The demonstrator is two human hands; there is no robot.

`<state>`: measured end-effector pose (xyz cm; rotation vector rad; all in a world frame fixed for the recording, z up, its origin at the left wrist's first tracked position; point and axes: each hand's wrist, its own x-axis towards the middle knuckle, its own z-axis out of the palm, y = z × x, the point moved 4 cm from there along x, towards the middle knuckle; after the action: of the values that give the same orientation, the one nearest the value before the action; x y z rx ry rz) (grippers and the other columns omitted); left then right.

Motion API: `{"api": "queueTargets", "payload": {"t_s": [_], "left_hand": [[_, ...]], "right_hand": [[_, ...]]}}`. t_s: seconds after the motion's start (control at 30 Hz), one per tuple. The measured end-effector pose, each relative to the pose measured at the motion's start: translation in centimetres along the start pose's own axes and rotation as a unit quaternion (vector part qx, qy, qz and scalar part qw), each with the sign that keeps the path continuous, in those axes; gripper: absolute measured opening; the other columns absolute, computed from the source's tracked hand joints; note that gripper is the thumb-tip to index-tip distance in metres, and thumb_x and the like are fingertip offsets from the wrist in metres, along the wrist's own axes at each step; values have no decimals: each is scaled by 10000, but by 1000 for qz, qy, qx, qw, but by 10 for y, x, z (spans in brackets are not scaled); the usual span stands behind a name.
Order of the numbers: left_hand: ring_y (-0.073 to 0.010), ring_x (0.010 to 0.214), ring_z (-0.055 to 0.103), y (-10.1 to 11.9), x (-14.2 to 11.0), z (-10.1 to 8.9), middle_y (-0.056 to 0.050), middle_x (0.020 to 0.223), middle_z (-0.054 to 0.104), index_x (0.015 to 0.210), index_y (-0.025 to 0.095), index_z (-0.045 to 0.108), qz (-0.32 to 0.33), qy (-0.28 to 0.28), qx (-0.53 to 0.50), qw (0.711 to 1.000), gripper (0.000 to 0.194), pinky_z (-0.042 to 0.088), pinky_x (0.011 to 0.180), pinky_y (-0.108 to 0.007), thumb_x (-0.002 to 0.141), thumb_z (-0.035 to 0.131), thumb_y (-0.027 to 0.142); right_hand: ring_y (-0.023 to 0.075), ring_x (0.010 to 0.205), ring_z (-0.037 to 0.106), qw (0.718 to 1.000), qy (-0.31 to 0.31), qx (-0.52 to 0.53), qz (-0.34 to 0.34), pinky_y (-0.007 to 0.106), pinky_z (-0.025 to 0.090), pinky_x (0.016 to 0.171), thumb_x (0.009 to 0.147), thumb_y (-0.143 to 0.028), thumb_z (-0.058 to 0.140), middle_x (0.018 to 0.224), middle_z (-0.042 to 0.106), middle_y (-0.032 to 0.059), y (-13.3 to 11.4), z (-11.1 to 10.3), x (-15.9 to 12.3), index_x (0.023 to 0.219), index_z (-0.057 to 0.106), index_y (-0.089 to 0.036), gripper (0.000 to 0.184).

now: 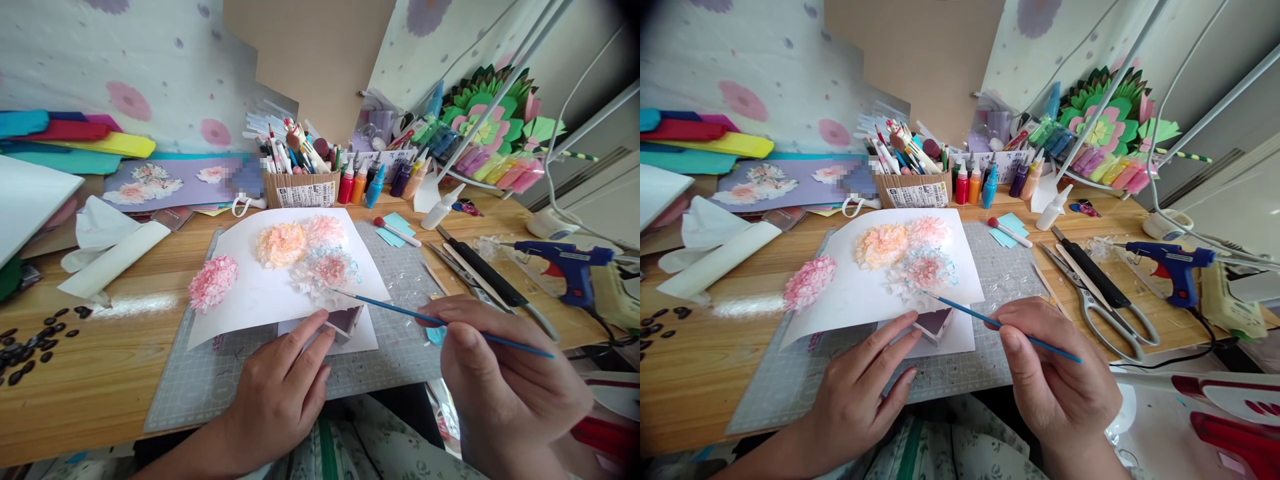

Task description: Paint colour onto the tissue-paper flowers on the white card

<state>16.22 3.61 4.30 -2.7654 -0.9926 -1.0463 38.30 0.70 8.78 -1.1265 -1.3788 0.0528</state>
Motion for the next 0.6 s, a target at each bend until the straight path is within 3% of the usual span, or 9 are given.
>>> {"api": "queueTargets", "payload": {"t_s": [0.1,0.23,0.4,0.6], "left_hand": [[-231,1067,774,0,0,-1,-208,1283,745,1264,113,635,0,-1,0,1000,309,635,873,-301,967,551,134],[-230,1097,763,-1,0,1,-197,1307,736,1282,117,632,1,-4,1,1000,325,628,901,-306,965,561,130],[-226,1136,746,-2,-2,2,-186,1334,723,1302,124,628,-3,-7,1,1000,340,613,932,-299,968,568,134],[-223,1114,753,-2,-2,1,-186,1326,724,1299,121,634,2,-5,4,1000,338,608,901,-285,967,574,134]], "right_hand": [[183,804,703,999,29,-14,15,393,569,853,916,-147,695,881,741,7,-4,-1,1,1001,744,-229,128],[188,760,694,999,44,-10,8,398,570,792,919,-185,701,848,739,8,-7,-1,0,979,742,-224,82],[194,821,707,999,15,-27,22,408,585,842,916,-181,706,877,749,0,-5,-2,0,1003,744,-252,119],[191,779,704,998,59,8,-2,401,563,789,916,-146,684,885,755,9,-2,-7,2,1011,744,-215,131]]}}
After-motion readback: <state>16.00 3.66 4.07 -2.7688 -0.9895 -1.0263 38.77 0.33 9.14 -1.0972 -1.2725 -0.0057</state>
